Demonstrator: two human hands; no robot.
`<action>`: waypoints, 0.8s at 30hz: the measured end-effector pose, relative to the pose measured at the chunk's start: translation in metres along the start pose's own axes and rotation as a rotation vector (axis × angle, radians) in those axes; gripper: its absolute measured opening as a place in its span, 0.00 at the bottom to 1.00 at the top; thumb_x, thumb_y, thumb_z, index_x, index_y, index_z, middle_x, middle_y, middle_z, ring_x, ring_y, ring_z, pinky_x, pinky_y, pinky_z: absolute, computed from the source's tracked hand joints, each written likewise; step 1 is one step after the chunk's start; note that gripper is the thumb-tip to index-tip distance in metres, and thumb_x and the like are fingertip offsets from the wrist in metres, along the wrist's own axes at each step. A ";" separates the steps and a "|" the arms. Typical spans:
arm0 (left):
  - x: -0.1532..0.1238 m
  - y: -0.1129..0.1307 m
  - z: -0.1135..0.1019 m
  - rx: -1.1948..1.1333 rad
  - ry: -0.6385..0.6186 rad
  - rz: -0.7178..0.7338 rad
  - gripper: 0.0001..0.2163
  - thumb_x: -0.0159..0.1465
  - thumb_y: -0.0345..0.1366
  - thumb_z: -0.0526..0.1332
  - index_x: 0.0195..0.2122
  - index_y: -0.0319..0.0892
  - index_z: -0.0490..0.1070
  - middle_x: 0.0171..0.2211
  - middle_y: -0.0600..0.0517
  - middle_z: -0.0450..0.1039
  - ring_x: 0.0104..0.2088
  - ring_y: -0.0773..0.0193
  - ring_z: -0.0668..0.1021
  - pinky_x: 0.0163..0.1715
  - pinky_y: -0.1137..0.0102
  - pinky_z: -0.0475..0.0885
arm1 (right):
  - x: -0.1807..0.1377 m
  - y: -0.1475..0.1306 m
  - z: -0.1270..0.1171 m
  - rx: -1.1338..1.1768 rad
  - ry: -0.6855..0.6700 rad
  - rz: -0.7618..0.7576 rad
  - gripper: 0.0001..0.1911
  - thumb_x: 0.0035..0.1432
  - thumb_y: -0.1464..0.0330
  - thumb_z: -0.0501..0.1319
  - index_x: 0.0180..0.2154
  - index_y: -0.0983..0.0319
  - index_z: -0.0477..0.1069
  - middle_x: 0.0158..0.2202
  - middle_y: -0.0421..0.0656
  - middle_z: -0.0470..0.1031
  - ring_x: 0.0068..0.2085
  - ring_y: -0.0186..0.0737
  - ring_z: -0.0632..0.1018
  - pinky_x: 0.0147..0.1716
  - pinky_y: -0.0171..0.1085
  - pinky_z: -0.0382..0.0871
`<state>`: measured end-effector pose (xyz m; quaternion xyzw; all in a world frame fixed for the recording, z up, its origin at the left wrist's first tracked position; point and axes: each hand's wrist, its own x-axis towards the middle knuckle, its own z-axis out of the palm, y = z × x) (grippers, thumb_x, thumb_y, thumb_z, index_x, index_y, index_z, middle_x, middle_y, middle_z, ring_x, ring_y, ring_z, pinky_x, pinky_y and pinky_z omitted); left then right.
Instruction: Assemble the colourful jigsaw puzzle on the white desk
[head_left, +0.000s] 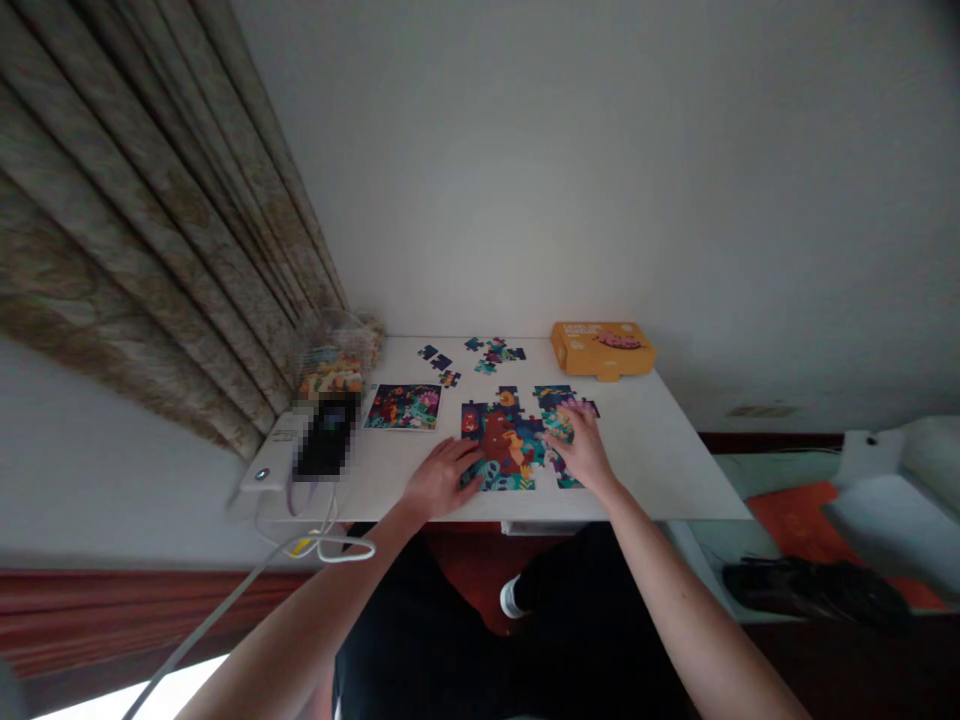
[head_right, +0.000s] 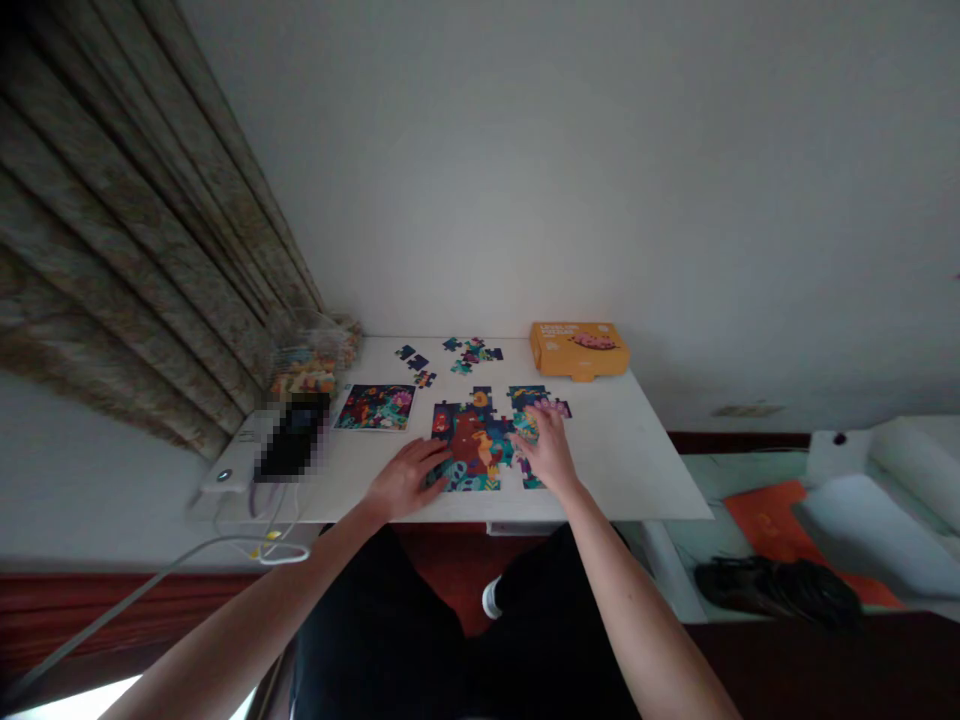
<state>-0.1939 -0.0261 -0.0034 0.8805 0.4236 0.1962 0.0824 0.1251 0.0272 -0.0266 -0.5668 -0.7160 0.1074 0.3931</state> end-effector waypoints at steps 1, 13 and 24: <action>0.000 0.000 0.000 -0.001 0.004 0.001 0.17 0.69 0.40 0.60 0.57 0.42 0.74 0.59 0.41 0.74 0.60 0.50 0.76 0.64 0.49 0.68 | -0.007 0.010 -0.010 0.000 0.021 0.026 0.25 0.61 0.54 0.65 0.56 0.57 0.70 0.53 0.53 0.71 0.57 0.56 0.72 0.58 0.57 0.68; -0.001 -0.005 0.006 0.003 0.026 0.018 0.18 0.70 0.41 0.58 0.58 0.43 0.74 0.59 0.41 0.74 0.59 0.50 0.76 0.64 0.48 0.68 | -0.064 0.056 -0.078 -0.168 -0.018 0.178 0.27 0.50 0.44 0.68 0.40 0.58 0.73 0.39 0.48 0.76 0.42 0.52 0.77 0.44 0.49 0.72; 0.000 -0.005 0.004 -0.002 0.009 0.010 0.18 0.71 0.42 0.57 0.58 0.45 0.74 0.60 0.43 0.73 0.60 0.50 0.76 0.65 0.49 0.68 | -0.062 0.056 -0.085 -0.103 -0.102 0.112 0.18 0.61 0.50 0.61 0.40 0.56 0.76 0.39 0.47 0.78 0.42 0.51 0.77 0.46 0.50 0.72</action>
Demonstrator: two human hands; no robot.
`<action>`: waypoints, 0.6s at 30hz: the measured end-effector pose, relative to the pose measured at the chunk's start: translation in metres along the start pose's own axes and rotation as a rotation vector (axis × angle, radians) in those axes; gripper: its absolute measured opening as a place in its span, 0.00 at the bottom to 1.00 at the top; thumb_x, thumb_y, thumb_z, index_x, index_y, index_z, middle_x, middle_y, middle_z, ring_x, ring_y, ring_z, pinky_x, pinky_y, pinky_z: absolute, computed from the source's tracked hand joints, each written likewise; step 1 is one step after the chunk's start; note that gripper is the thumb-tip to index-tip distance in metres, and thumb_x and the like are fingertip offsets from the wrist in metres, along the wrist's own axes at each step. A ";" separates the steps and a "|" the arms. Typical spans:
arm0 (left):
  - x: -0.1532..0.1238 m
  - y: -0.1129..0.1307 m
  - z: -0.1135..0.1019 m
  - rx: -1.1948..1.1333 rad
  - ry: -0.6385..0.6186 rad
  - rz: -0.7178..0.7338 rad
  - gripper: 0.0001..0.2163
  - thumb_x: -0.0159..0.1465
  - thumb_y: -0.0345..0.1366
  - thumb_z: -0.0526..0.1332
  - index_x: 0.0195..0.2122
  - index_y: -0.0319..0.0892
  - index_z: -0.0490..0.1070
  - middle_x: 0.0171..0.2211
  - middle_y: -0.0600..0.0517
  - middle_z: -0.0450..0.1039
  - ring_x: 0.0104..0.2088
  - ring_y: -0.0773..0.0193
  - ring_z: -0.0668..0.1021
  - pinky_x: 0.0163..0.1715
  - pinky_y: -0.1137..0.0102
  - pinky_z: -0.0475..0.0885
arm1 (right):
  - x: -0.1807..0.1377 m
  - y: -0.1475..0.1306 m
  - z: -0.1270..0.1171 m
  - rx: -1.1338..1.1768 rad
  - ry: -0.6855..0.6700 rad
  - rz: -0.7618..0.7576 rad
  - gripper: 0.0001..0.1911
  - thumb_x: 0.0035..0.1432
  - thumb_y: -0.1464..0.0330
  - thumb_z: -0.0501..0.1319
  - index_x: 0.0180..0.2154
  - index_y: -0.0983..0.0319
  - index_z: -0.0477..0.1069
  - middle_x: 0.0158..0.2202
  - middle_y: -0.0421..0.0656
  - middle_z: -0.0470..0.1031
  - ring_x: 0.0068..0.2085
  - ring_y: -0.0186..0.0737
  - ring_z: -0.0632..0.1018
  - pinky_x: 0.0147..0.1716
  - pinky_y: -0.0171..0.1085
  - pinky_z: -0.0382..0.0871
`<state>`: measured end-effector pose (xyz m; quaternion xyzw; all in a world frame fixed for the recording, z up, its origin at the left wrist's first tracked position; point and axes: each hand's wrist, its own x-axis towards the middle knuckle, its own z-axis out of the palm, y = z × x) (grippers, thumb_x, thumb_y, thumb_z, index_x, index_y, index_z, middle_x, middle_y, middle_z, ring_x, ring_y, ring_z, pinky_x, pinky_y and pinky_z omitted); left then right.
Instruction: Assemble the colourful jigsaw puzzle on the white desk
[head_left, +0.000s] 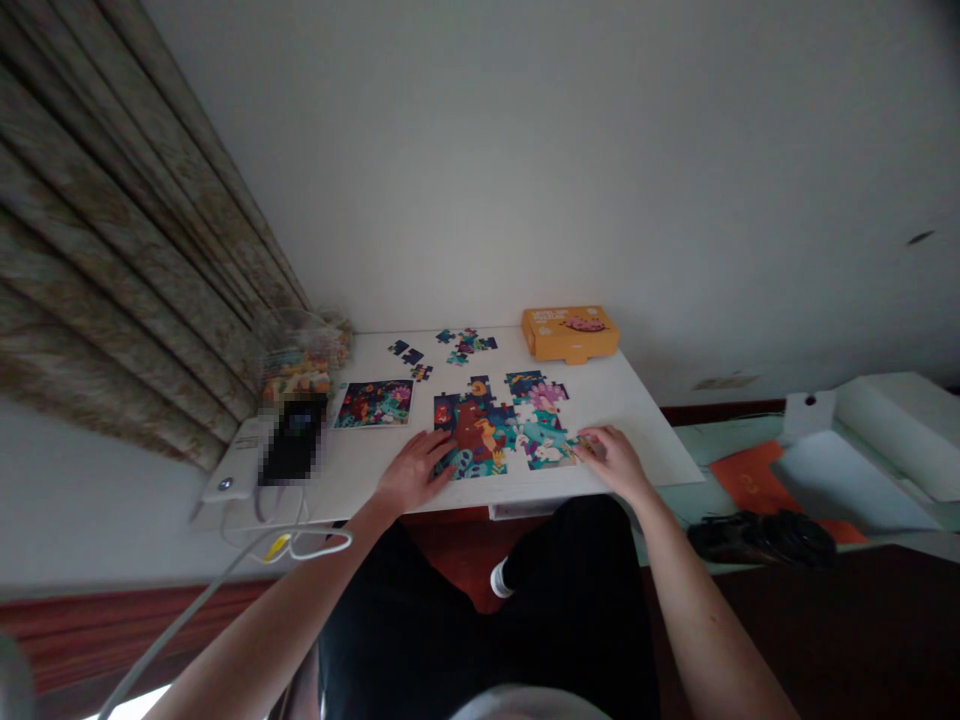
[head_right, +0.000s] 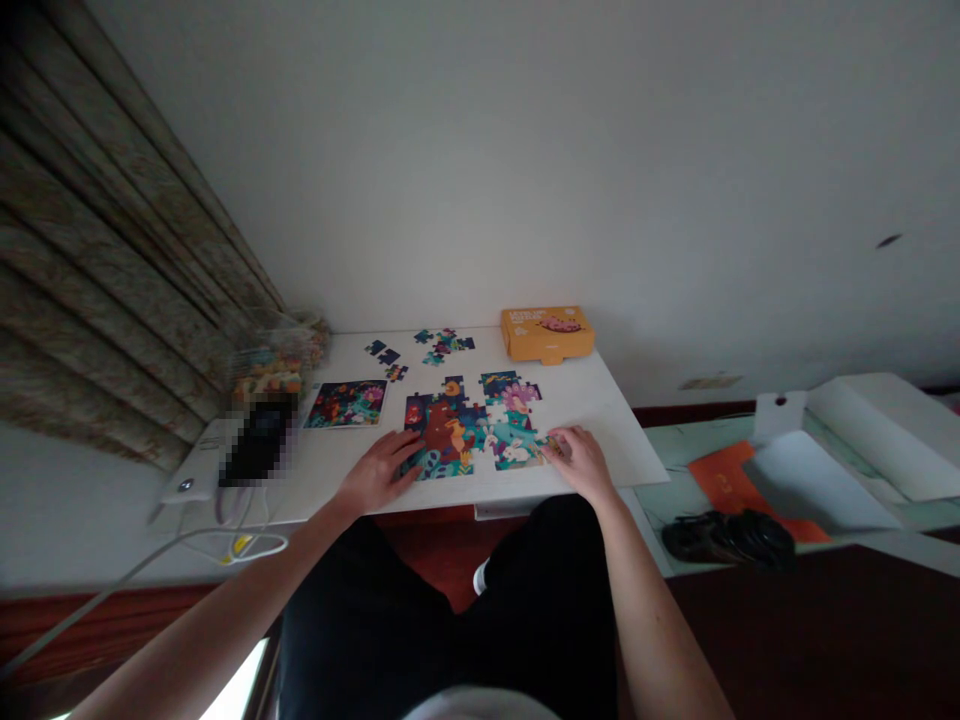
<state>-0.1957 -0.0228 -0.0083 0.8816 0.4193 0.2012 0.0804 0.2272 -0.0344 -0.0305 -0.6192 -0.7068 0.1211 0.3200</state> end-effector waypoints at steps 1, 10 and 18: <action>0.000 0.000 0.000 -0.001 0.001 0.001 0.18 0.71 0.42 0.57 0.59 0.45 0.74 0.60 0.43 0.73 0.60 0.50 0.76 0.64 0.49 0.68 | 0.000 0.001 0.000 -0.001 -0.001 0.001 0.18 0.61 0.50 0.61 0.40 0.56 0.76 0.39 0.47 0.78 0.42 0.51 0.78 0.46 0.50 0.72; 0.000 0.001 0.001 0.018 0.011 0.002 0.18 0.71 0.42 0.57 0.58 0.44 0.74 0.60 0.41 0.73 0.59 0.49 0.76 0.64 0.48 0.68 | -0.001 -0.003 -0.001 -0.011 0.047 0.004 0.18 0.61 0.50 0.62 0.40 0.57 0.76 0.40 0.49 0.78 0.44 0.52 0.77 0.47 0.50 0.72; -0.002 0.001 0.000 0.034 -0.009 0.006 0.18 0.71 0.42 0.57 0.58 0.44 0.74 0.60 0.41 0.73 0.60 0.50 0.76 0.64 0.48 0.67 | -0.002 -0.005 0.000 -0.036 0.048 -0.029 0.17 0.62 0.51 0.62 0.37 0.57 0.75 0.38 0.48 0.77 0.42 0.52 0.77 0.45 0.50 0.72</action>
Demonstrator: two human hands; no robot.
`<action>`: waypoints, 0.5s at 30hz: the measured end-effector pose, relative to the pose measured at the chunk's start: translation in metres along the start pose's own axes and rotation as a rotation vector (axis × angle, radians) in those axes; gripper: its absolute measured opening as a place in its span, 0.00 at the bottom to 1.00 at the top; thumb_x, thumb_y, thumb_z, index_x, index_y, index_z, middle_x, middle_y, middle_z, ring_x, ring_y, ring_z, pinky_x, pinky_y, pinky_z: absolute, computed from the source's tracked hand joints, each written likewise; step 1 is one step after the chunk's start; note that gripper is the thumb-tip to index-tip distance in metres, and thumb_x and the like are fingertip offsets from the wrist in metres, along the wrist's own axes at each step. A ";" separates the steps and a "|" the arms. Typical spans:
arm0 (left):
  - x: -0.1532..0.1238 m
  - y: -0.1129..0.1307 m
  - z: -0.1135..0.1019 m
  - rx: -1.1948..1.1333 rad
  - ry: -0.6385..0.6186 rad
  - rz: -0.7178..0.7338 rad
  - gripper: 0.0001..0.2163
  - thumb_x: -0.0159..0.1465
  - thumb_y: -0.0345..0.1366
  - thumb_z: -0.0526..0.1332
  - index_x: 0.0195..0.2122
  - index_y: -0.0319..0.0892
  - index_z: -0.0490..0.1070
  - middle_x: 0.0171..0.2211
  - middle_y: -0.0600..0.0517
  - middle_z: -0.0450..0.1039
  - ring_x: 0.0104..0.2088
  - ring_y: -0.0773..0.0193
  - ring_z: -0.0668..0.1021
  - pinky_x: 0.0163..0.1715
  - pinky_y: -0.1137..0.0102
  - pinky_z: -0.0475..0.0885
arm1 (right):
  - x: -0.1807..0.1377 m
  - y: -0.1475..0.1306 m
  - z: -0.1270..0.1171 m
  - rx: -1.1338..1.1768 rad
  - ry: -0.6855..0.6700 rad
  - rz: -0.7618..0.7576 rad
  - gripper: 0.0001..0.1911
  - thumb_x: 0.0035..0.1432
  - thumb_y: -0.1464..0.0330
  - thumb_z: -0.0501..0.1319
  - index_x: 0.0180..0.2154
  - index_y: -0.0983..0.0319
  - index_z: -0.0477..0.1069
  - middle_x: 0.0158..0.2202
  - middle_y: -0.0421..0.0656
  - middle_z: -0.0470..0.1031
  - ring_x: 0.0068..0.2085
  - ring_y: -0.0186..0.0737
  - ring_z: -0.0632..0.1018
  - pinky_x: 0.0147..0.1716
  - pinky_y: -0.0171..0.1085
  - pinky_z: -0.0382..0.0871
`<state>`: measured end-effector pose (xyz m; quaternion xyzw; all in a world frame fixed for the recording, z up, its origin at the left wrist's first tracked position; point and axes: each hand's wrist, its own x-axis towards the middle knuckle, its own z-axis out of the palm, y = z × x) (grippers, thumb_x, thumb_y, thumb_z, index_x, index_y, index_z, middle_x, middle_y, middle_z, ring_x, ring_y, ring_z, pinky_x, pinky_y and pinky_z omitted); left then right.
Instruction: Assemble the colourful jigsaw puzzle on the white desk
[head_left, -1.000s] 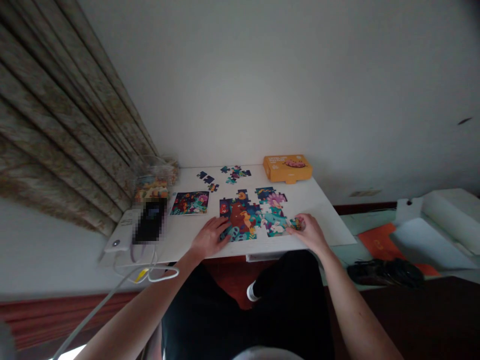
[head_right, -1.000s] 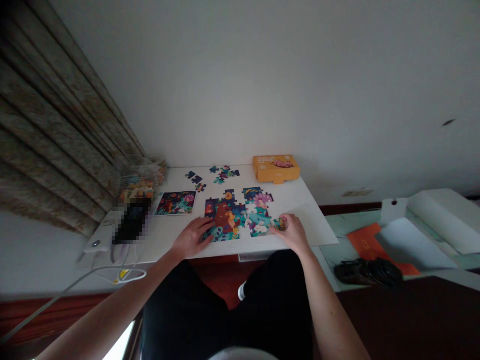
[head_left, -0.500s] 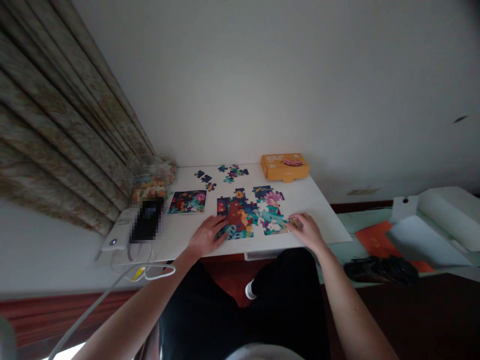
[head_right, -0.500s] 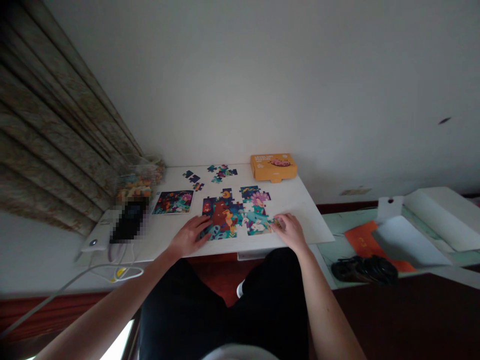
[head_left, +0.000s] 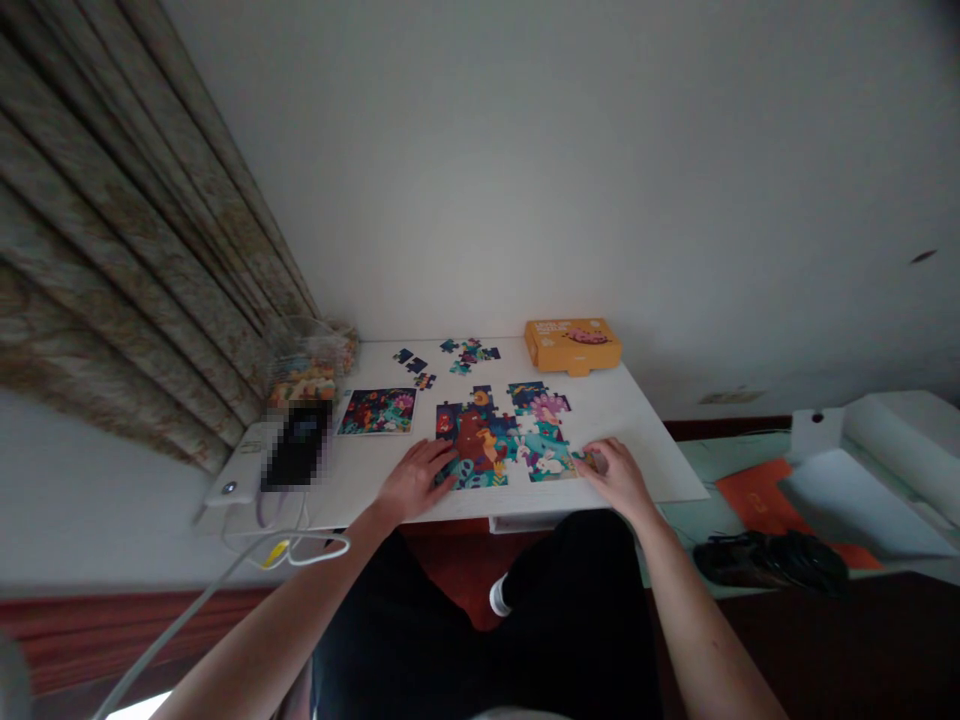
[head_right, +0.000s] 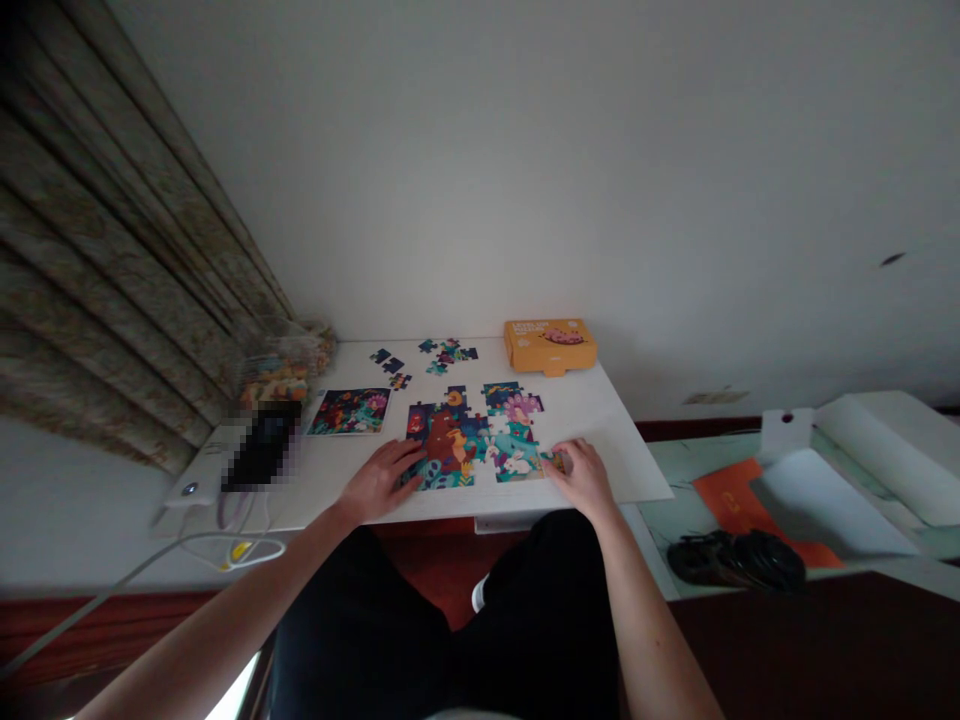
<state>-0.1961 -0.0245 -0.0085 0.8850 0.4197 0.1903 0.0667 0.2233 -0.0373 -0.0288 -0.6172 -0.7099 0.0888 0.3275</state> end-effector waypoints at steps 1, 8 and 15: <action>0.000 0.000 0.000 0.002 -0.002 0.003 0.17 0.71 0.42 0.57 0.58 0.43 0.74 0.60 0.41 0.73 0.60 0.50 0.75 0.64 0.47 0.66 | 0.000 0.000 0.000 0.004 -0.007 -0.014 0.16 0.62 0.52 0.62 0.38 0.57 0.76 0.39 0.48 0.77 0.43 0.52 0.77 0.46 0.50 0.72; 0.047 -0.007 0.008 -0.053 0.135 -0.083 0.15 0.71 0.38 0.58 0.57 0.46 0.73 0.59 0.44 0.74 0.59 0.53 0.76 0.62 0.53 0.70 | -0.001 0.003 0.001 0.006 -0.047 -0.143 0.13 0.66 0.57 0.61 0.44 0.54 0.81 0.42 0.47 0.78 0.43 0.48 0.78 0.46 0.47 0.72; 0.149 -0.030 0.020 -0.037 0.222 -0.349 0.16 0.65 0.31 0.58 0.54 0.42 0.74 0.56 0.43 0.75 0.59 0.53 0.75 0.64 0.57 0.68 | -0.003 0.000 -0.001 0.002 -0.032 -0.165 0.12 0.66 0.59 0.62 0.44 0.52 0.83 0.42 0.46 0.78 0.44 0.48 0.78 0.47 0.46 0.71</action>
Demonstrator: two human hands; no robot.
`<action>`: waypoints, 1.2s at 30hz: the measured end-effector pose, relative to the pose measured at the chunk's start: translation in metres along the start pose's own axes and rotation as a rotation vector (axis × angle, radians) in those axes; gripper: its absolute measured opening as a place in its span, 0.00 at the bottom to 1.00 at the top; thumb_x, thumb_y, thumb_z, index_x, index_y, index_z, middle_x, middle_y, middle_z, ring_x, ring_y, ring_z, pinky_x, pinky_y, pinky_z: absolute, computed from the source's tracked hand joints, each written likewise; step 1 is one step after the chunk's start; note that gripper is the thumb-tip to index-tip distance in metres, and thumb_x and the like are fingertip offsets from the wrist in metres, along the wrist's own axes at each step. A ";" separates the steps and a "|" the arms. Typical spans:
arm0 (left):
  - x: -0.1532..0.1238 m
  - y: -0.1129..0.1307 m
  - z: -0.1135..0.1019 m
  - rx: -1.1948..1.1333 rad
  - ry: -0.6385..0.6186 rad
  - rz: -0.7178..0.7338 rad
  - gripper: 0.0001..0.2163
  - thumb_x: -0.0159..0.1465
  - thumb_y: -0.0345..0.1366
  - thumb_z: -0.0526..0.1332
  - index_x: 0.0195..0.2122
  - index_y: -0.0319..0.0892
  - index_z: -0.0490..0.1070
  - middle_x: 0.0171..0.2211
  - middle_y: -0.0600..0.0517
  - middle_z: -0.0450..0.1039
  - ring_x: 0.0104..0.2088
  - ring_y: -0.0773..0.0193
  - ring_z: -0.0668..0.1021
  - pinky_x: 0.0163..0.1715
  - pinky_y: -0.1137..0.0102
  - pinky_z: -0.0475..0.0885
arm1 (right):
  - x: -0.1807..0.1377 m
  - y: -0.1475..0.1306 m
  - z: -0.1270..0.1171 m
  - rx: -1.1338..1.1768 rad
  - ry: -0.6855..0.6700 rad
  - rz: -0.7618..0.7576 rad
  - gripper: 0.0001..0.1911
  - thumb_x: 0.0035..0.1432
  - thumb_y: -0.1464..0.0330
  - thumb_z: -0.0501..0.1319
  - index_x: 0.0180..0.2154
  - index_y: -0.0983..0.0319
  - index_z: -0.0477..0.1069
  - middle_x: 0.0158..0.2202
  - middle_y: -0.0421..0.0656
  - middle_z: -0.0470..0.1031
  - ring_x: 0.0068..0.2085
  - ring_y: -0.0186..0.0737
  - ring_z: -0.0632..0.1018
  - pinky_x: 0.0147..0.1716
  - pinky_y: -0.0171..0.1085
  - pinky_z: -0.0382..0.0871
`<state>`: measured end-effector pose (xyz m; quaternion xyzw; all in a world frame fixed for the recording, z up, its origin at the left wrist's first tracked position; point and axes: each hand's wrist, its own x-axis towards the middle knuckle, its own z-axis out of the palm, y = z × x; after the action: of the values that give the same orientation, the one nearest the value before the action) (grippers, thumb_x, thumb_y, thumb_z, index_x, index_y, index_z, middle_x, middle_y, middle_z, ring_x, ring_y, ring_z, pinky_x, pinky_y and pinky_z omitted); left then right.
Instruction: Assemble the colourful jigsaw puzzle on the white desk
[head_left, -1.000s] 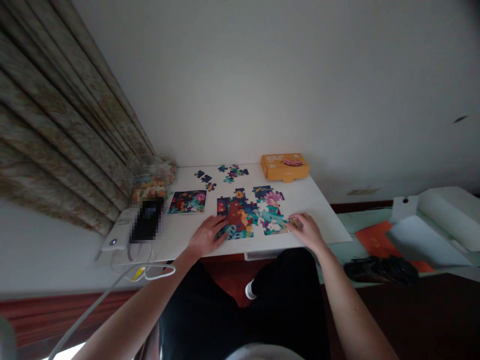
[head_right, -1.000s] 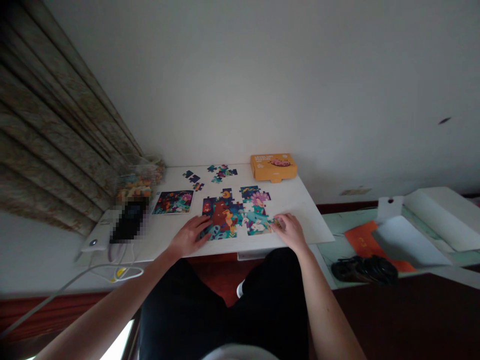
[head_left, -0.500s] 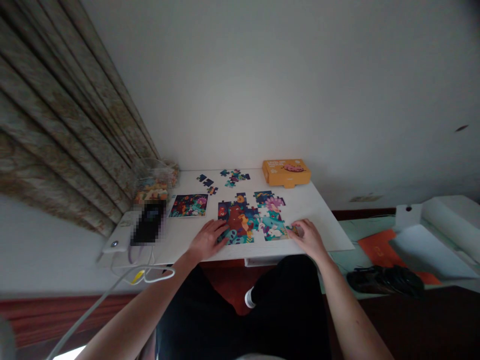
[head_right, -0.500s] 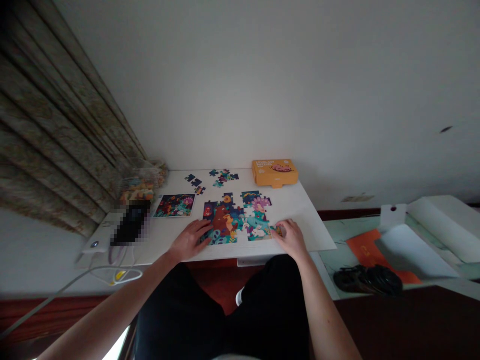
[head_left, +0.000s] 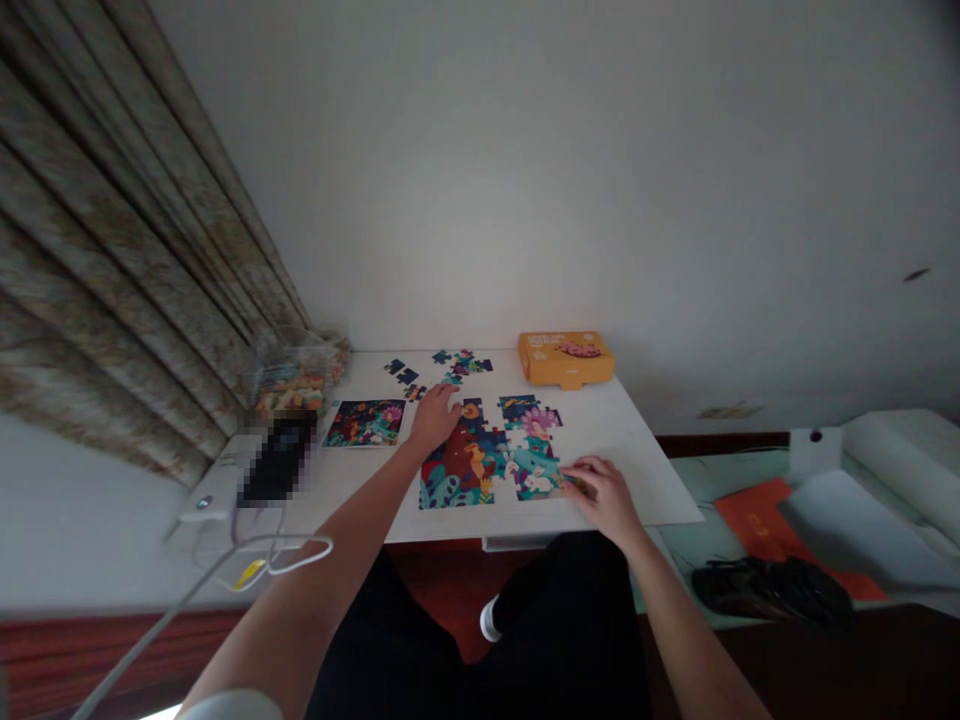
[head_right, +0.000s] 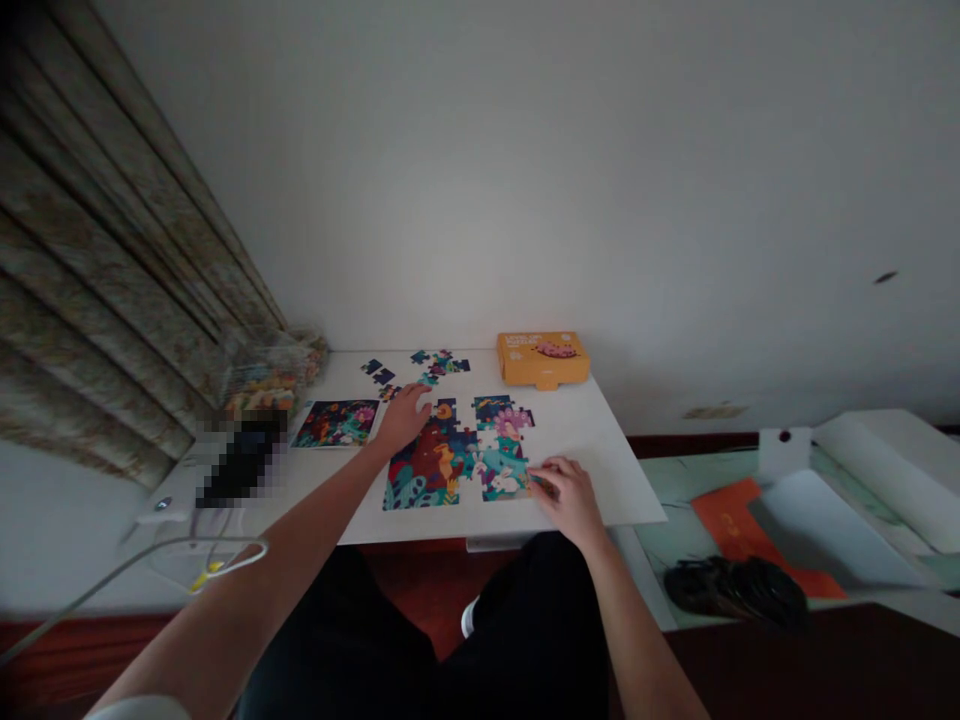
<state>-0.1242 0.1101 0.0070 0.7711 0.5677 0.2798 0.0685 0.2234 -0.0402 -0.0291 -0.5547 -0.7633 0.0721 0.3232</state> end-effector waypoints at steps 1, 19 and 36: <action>0.012 0.001 0.004 0.026 -0.006 -0.027 0.16 0.65 0.30 0.58 0.54 0.42 0.74 0.56 0.43 0.75 0.59 0.52 0.75 0.64 0.58 0.68 | 0.000 -0.001 0.000 -0.001 0.000 0.005 0.12 0.66 0.59 0.62 0.44 0.52 0.83 0.42 0.47 0.78 0.44 0.48 0.77 0.47 0.47 0.71; 0.114 -0.009 0.042 0.231 -0.307 -0.139 0.21 0.70 0.34 0.54 0.64 0.45 0.66 0.63 0.39 0.69 0.63 0.45 0.71 0.64 0.42 0.58 | 0.001 -0.005 -0.004 -0.023 -0.083 0.074 0.12 0.65 0.64 0.64 0.48 0.50 0.81 0.46 0.46 0.77 0.48 0.48 0.75 0.49 0.48 0.68; 0.126 -0.015 0.037 0.218 -0.311 -0.193 0.21 0.65 0.38 0.61 0.60 0.49 0.71 0.59 0.44 0.74 0.60 0.48 0.73 0.60 0.51 0.63 | 0.001 -0.004 -0.005 0.007 -0.084 0.112 0.12 0.65 0.61 0.63 0.48 0.51 0.81 0.47 0.46 0.78 0.49 0.48 0.76 0.50 0.48 0.68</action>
<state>-0.0926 0.2380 0.0142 0.7499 0.6485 0.0866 0.0977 0.2230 -0.0420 -0.0226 -0.5919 -0.7438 0.1159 0.2882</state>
